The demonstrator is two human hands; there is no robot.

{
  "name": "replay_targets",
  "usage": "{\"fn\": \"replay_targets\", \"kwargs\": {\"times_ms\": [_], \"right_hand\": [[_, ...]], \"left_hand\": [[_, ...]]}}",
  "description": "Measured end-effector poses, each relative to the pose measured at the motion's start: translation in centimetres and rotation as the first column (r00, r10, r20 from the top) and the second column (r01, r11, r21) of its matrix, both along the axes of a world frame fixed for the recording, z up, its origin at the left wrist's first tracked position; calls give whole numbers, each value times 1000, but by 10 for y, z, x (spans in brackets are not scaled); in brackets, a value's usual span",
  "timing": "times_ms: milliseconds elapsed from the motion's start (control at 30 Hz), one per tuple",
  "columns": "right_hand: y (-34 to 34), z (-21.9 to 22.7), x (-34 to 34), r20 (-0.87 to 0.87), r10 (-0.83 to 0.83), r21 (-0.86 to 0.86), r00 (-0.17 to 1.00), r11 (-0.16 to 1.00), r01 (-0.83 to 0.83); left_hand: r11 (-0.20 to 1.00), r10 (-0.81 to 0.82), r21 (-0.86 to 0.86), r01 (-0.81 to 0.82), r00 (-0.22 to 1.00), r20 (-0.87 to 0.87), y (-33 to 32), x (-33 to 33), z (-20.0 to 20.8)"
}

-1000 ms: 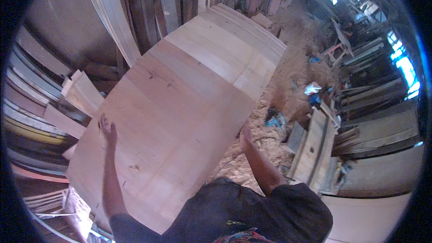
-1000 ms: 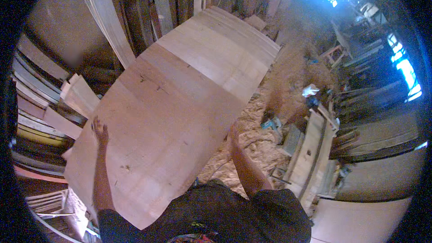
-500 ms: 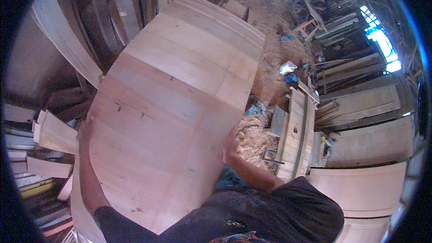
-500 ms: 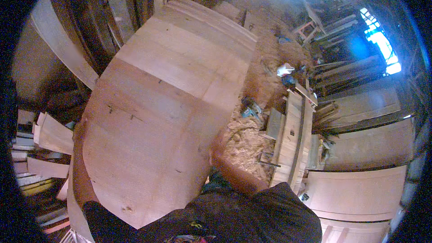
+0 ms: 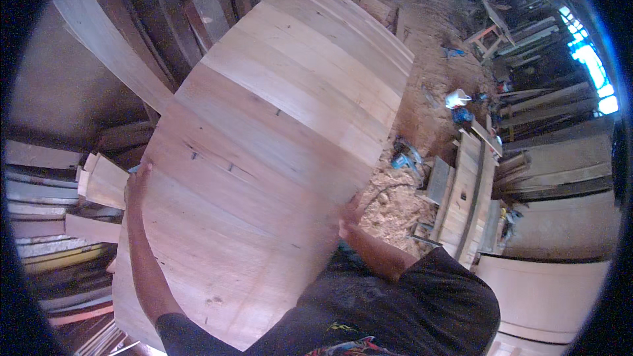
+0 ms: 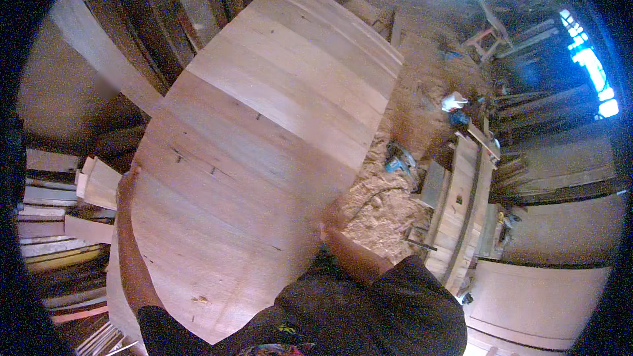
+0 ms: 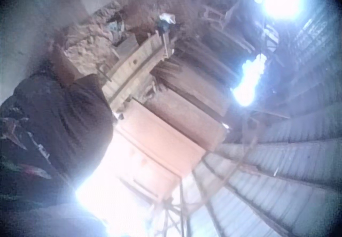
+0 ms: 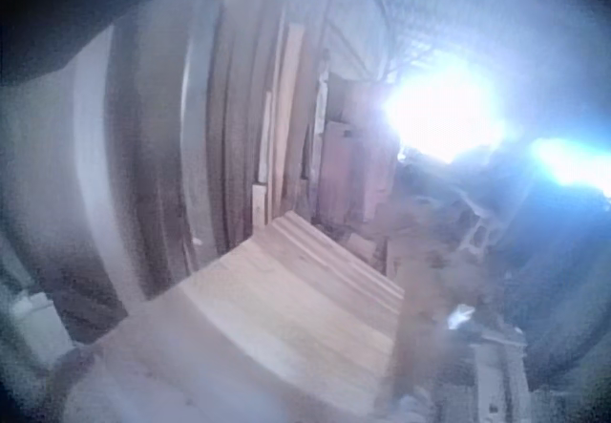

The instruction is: The person measures a large wooden board using a tape measure and marks it with a pencil. They reposition the board and repeat the measuring and marking process multiple times.

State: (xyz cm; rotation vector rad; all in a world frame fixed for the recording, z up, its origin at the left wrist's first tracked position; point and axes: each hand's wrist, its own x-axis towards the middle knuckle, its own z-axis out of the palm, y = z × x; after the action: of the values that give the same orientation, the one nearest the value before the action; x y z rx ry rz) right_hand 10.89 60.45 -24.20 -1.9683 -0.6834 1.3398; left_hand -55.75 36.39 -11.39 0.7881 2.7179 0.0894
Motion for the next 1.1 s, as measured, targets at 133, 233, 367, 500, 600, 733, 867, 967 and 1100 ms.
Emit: {"fn": "replay_targets", "kwargs": {"times_ms": [133,233,367,500,600,733,867,967,1100], "right_hand": [[-1,0,-25,-15,5,5,1000,1000,-5],[-8,0,-21,45,-42,13,998,999,42],[-4,8,-39,55,6,26,998,1000,-7],[-3,8,-42,84,-5,23,996,1000,3],[-1,8,-49,96,-1,32,995,999,-2],[8,11,-54,105,49,42,993,998,-53],[21,19,-52,106,116,54,988,991,-122],[36,21,-40,107,165,70,980,982,-173],[62,30,-33,115,255,63,960,963,-263]], "left_hand": [[931,-361,-91,354,854,-375,-51,-15,18],[991,-53,108,75,980,-192,-26,32,61],[973,159,196,-120,968,-197,-40,86,135],[961,213,216,-172,960,-181,-15,120,176],[938,258,272,-215,957,-132,2,145,202],[895,306,379,-237,943,-132,14,181,237],[879,336,398,-262,933,-128,29,207,275],[880,360,387,-274,918,-168,57,231,309],[950,226,295,-105,881,-416,65,249,327]]}}
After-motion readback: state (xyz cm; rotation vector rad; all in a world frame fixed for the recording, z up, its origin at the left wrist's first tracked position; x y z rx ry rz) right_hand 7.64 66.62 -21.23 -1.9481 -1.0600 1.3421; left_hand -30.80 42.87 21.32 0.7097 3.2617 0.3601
